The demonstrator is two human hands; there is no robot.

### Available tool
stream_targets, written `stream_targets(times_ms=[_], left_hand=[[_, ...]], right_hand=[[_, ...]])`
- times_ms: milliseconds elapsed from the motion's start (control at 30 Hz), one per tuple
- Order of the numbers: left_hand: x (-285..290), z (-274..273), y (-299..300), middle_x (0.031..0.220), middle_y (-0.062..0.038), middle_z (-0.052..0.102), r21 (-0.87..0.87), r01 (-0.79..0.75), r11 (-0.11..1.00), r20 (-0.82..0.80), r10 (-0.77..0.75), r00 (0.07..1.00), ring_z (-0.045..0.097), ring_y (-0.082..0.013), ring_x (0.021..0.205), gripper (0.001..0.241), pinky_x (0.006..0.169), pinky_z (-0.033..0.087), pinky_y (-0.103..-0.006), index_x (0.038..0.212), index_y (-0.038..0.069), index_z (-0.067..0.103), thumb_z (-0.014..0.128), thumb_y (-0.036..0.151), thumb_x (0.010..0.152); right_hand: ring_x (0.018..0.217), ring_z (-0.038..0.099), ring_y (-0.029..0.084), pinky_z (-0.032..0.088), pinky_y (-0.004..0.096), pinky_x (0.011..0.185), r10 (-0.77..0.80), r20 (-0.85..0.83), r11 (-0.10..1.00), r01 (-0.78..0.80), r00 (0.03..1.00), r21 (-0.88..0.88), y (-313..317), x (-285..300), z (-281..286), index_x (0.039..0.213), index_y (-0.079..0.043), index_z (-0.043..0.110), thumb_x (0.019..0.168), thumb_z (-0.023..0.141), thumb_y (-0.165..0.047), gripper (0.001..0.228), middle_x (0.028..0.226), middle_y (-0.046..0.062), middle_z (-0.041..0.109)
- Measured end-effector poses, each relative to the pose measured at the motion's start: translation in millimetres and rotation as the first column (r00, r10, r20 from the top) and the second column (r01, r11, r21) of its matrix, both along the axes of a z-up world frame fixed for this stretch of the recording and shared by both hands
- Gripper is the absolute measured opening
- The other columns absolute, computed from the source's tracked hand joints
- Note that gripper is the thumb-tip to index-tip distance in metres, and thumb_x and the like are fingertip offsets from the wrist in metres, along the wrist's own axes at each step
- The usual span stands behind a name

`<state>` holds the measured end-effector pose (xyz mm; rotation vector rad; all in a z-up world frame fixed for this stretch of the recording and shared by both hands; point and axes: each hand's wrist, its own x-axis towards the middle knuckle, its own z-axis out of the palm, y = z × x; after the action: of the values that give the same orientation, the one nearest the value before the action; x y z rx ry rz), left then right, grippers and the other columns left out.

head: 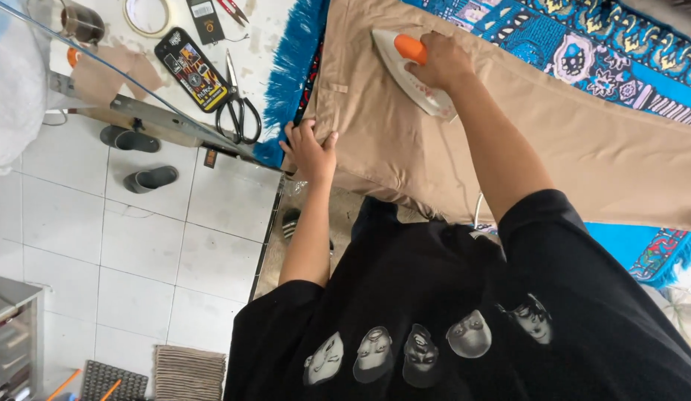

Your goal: The person irons a pair of beige trousers laid flat on a patterned blue cloth. They use an electric iron in their right hand while holding the fabric steady with their left hand, moving the iron back and forth across the garment.

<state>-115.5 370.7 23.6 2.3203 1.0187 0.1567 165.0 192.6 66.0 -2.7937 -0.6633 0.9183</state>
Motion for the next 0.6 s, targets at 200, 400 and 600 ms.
stream_targets(times_ms=[200, 400, 600], left_hand=[[-28, -31, 10, 0.123, -0.013, 0.055, 0.348, 0.247, 0.905, 0.050, -0.281, 0.958, 0.037, -0.0399, 0.148, 0.052, 0.122, 0.013, -0.0634, 0.130, 0.007, 0.056, 0.046, 0.053, 0.108], [-25, -40, 10, 0.163, -0.014, 0.037, 0.452, 0.209, 0.867, 0.138, -0.299, 0.944, 0.030, -0.0358, 0.155, 0.056, 0.125, 0.008, -0.0569, 0.159, 0.018, 0.044, 0.046, 0.047, 0.110], [-21, -37, 14, 0.168, -0.007, 0.035, 0.523, 0.236, 0.819, 0.100, -0.334, 0.937, 0.027, -0.0334, 0.157, 0.041, 0.125, 0.006, -0.0603, 0.147, 0.035, 0.058, 0.041, 0.044, 0.112]], right_hand=[[0.101, 0.073, 0.046, 0.059, 0.055, 0.088, 0.176, -0.103, 0.976, -0.188, 0.979, -0.112, -57, -124, 29, 0.119, -0.018, 0.073, 0.085, 0.067, -0.055, 0.051, 0.101, 0.024, 0.075], [0.081, 0.077, 0.035, 0.063, 0.047, 0.072, 0.215, 0.192, 0.969, -0.185, 0.957, -0.164, -58, -133, 6, 0.110, -0.022, 0.067, 0.087, 0.069, -0.055, 0.041, 0.080, 0.012, 0.074], [0.081, 0.076, 0.042, 0.062, 0.052, 0.069, -0.011, 0.341, 0.999, 0.026, 0.940, -0.039, 12, -35, -14, 0.108, -0.017, 0.069, 0.087, 0.078, -0.052, 0.042, 0.084, 0.016, 0.074]])
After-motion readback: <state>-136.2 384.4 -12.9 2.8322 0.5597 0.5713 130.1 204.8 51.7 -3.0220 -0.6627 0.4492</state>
